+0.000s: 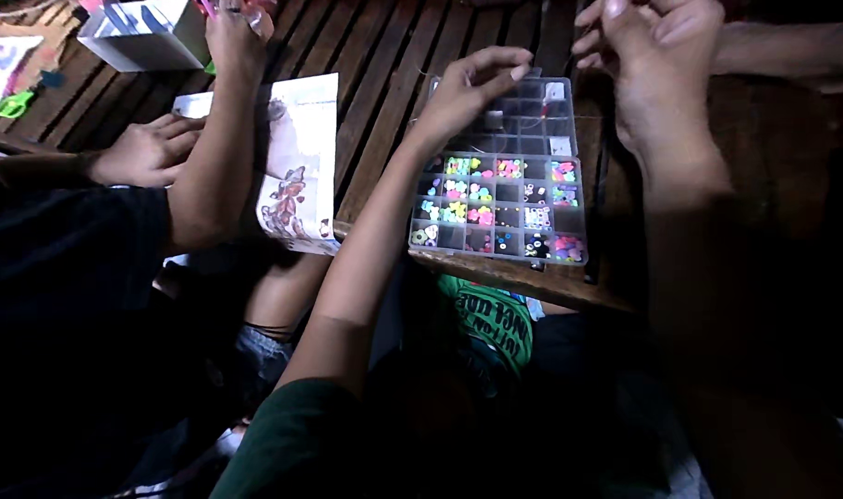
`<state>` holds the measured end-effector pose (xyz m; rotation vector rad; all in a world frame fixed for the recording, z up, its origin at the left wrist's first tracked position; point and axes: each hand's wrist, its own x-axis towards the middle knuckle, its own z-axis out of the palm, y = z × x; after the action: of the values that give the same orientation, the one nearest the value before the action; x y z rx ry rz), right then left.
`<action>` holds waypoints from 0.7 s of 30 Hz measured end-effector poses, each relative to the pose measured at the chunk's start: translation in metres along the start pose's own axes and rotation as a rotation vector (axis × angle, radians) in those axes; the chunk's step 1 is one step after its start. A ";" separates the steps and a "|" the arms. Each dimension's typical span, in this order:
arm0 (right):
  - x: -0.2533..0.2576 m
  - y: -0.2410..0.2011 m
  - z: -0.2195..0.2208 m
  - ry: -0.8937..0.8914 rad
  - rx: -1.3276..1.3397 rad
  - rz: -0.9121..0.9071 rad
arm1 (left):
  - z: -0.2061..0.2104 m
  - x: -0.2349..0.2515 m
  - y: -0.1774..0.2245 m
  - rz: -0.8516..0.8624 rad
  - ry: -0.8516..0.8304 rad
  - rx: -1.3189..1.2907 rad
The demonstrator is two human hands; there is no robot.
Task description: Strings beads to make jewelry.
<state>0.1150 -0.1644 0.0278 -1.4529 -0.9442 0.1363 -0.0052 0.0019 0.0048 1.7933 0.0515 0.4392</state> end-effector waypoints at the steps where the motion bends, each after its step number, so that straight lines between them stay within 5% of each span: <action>1: -0.001 0.000 0.001 -0.026 -0.125 -0.019 | -0.001 0.000 0.002 0.002 0.013 -0.046; 5: -0.006 0.005 0.009 -0.114 -0.359 -0.111 | -0.002 0.000 0.004 0.017 -0.011 -0.175; 14: -0.012 0.010 0.022 -0.188 -0.298 -0.133 | -0.006 -0.002 0.004 -0.032 -0.054 -0.132; 21: -0.018 0.007 0.025 -0.197 -0.303 -0.005 | -0.024 -0.004 -0.006 -0.049 0.201 -0.048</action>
<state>0.0912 -0.1550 0.0099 -1.7382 -1.1671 0.1388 -0.0154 0.0250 0.0032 1.6925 0.2230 0.5800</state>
